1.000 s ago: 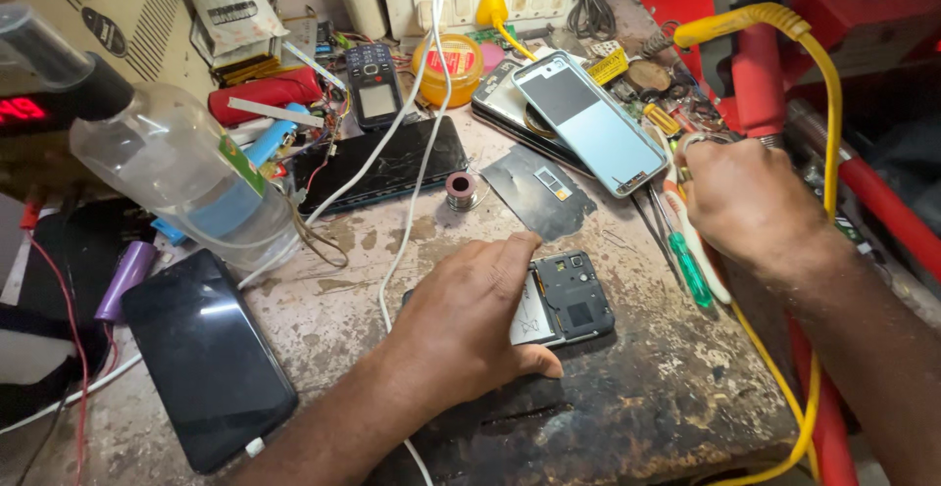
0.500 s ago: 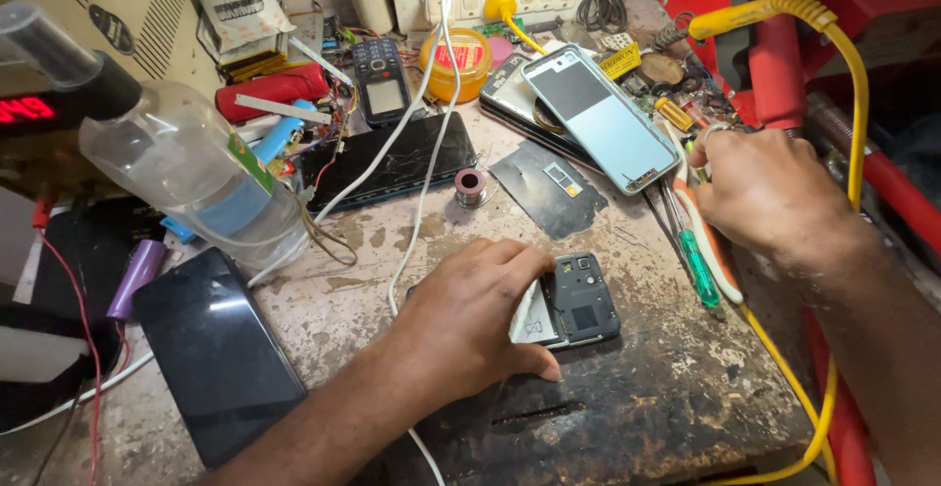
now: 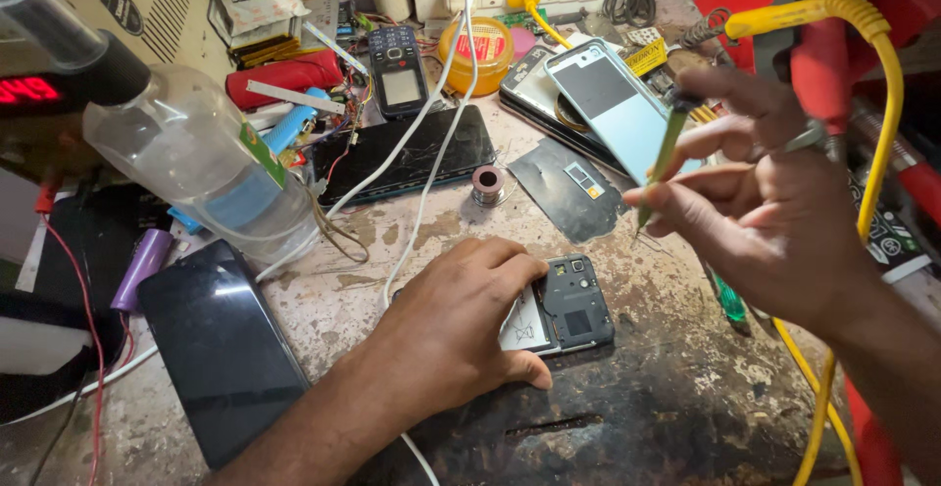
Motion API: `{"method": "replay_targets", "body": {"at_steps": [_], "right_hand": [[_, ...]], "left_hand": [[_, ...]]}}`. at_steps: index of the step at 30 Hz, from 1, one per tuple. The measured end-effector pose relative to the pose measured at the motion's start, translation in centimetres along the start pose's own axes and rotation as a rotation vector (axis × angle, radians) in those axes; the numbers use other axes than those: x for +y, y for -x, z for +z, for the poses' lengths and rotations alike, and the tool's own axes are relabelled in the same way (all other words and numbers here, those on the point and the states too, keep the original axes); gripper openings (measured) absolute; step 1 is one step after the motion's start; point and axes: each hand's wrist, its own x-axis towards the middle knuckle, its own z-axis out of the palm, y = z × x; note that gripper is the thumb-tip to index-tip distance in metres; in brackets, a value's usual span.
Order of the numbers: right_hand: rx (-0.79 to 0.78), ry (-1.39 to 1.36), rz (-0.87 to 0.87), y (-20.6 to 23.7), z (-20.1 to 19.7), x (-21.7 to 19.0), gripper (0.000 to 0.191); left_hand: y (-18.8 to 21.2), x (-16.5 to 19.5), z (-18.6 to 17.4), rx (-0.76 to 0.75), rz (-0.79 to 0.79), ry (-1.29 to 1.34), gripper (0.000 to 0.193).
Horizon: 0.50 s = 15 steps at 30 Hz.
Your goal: The person removes the back cover of a smartphone, then uses a screwdriver and tweezers to detach internal components and lift the motherboard from the chassis. The device remains partially disassembled on the workbench.
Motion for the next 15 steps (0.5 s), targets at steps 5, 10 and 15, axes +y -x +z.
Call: {"method": "replay_targets", "body": {"at_steps": [5, 10, 15], "right_hand": [[-0.04, -0.167, -0.056, 0.7, 1.7, 2.9, 0.069], [-0.035, -0.158, -0.222, 0.6, 2.2, 4.6, 0.066], [-0.067, -0.154, -0.198, 1.0, 2.8, 5.1, 0.063]], "left_hand": [[-0.3, -0.6, -0.3, 0.0, 0.015, 0.033, 0.091], [-0.5, -0.5, 0.2, 0.06, 0.038, 0.027, 0.095], [-0.6, -0.7, 0.4, 0.044, 0.004, 0.023, 0.093]]}}
